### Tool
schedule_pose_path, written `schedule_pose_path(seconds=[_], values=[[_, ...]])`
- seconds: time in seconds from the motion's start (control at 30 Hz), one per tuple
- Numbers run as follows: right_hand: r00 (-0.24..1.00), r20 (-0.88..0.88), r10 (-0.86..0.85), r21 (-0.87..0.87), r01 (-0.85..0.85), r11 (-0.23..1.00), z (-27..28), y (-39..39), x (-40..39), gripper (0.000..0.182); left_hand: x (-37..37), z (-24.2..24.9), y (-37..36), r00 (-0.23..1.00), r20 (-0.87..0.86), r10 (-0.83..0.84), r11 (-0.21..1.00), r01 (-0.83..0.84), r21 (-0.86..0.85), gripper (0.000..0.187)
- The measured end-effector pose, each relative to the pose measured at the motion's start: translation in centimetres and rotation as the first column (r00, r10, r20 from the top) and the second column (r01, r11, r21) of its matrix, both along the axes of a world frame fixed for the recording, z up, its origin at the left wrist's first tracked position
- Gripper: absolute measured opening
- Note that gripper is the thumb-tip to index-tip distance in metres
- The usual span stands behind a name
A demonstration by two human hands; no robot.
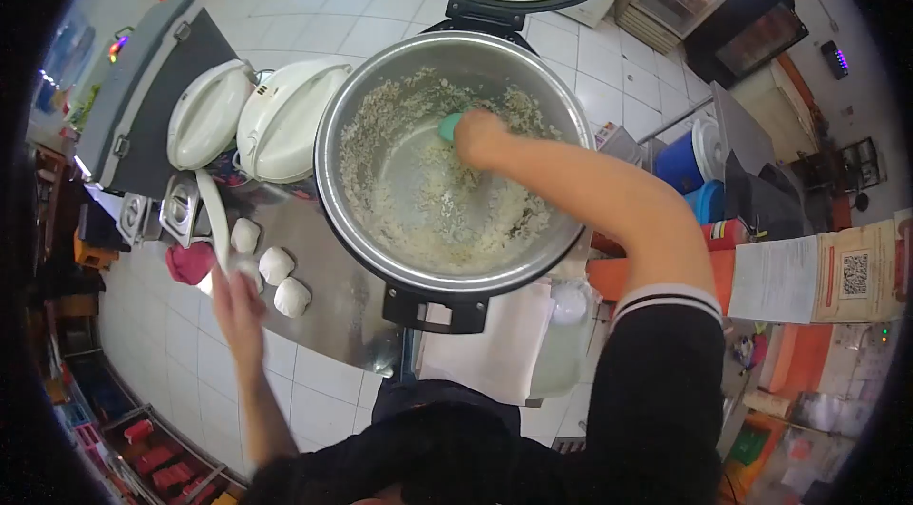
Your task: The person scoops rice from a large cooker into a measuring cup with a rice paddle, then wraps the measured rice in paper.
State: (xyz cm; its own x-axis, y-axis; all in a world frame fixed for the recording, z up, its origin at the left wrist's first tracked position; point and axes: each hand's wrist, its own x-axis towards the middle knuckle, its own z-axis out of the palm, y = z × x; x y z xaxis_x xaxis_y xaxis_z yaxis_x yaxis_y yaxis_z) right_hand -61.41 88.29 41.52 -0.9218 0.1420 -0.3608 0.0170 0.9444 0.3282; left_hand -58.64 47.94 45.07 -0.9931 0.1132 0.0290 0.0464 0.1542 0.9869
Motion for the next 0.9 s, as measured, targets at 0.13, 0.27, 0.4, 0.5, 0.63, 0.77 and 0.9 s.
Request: schedule_pose_path(seconds=[0.13,0.27,0.4,0.5,0.63,0.77,0.9], values=[[0.986,0.165,0.01,-0.29,0.039,0.956,2.8,-3.8,4.9,0.021,8.5,-8.5,-2.3,0.864,0.409,0.292,0.938,-0.342,0.053,0.035],[0.903,0.429,-0.018,-0.239,0.132,0.962,6.8,-4.0,4.3,0.018,10.5,-10.1,0.1,0.76,0.575,0.302,0.888,-0.444,0.122,0.03],[0.99,-0.064,-0.124,-0.231,0.106,0.967,1.9,1.0,-2.4,0.029,5.7,-8.6,3.0,0.913,0.407,0.031,0.96,-0.14,0.242,0.025],[0.992,-0.123,-0.026,-0.304,-0.013,0.953,-0.1,-3.5,0.1,0.03,1.6,-6.0,5.4,0.947,0.286,-0.144,0.933,0.034,0.358,0.021],[0.976,0.188,0.106,-0.335,-0.038,0.941,3.4,-7.7,5.9,0.038,2.3,-5.1,7.2,0.956,0.265,-0.127,0.897,-0.003,0.441,0.019],[0.924,0.358,0.134,-0.375,0.011,0.927,6.1,-4.7,3.0,0.053,3.6,-5.9,8.8,0.931,0.327,-0.161,0.838,-0.046,0.544,0.019],[0.995,-0.04,0.095,-0.438,-0.103,0.893,2.5,-5.8,-0.2,0.057,4.8,-5.7,10.6,0.935,0.331,-0.126,0.81,-0.096,0.579,0.03]])
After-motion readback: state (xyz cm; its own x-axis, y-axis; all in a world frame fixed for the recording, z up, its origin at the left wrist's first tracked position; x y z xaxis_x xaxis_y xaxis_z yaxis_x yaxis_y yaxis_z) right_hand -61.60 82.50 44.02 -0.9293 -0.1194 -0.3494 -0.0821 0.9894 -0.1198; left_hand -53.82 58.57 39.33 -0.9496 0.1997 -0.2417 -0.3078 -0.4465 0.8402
